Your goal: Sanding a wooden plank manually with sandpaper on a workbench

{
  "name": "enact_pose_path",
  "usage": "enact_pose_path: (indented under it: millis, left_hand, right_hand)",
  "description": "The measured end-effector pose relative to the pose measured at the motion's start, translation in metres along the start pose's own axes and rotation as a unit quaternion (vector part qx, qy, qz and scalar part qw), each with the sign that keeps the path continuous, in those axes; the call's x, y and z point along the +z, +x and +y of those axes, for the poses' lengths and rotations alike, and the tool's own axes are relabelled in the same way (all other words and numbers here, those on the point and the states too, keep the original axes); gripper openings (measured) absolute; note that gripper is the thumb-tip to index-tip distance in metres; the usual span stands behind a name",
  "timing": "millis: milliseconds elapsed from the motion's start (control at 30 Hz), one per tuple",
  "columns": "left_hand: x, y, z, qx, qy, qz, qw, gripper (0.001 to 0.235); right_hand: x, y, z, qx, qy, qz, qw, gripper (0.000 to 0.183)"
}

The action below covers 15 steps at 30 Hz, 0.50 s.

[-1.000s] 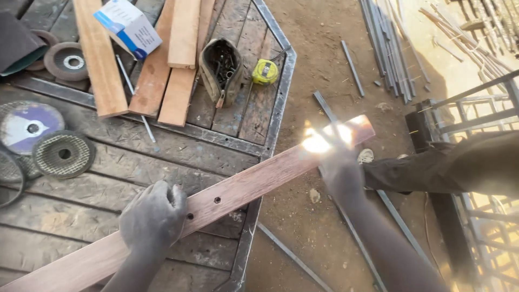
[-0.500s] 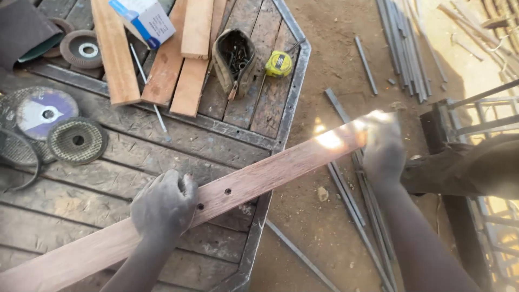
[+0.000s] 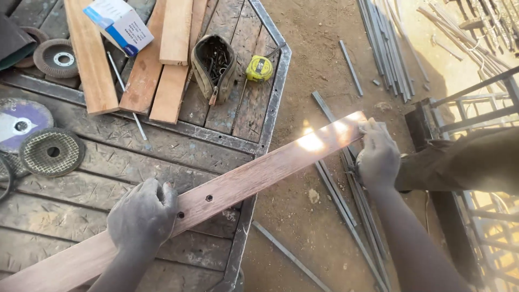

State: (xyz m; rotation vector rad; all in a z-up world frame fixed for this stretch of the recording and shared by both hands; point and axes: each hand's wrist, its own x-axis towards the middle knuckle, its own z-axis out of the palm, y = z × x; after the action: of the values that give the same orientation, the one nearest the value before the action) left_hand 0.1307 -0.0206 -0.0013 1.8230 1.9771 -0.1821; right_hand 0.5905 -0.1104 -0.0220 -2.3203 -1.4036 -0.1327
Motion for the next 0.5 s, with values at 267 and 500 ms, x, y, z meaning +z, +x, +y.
enact_pose_path:
  millis: [267,500]
  left_hand:
    - [0.002,-0.001,-0.002,0.001,0.008,0.014,1.000,0.042]
    - [0.004,0.001,-0.005,-0.003,0.013,0.000,1.000,0.042]
  right_hand:
    - [0.011,-0.025,-0.005,-0.173,-0.007,0.057,0.983,0.024]
    - [0.002,-0.038,-0.035,-0.265,-0.075,0.074,0.958,0.029]
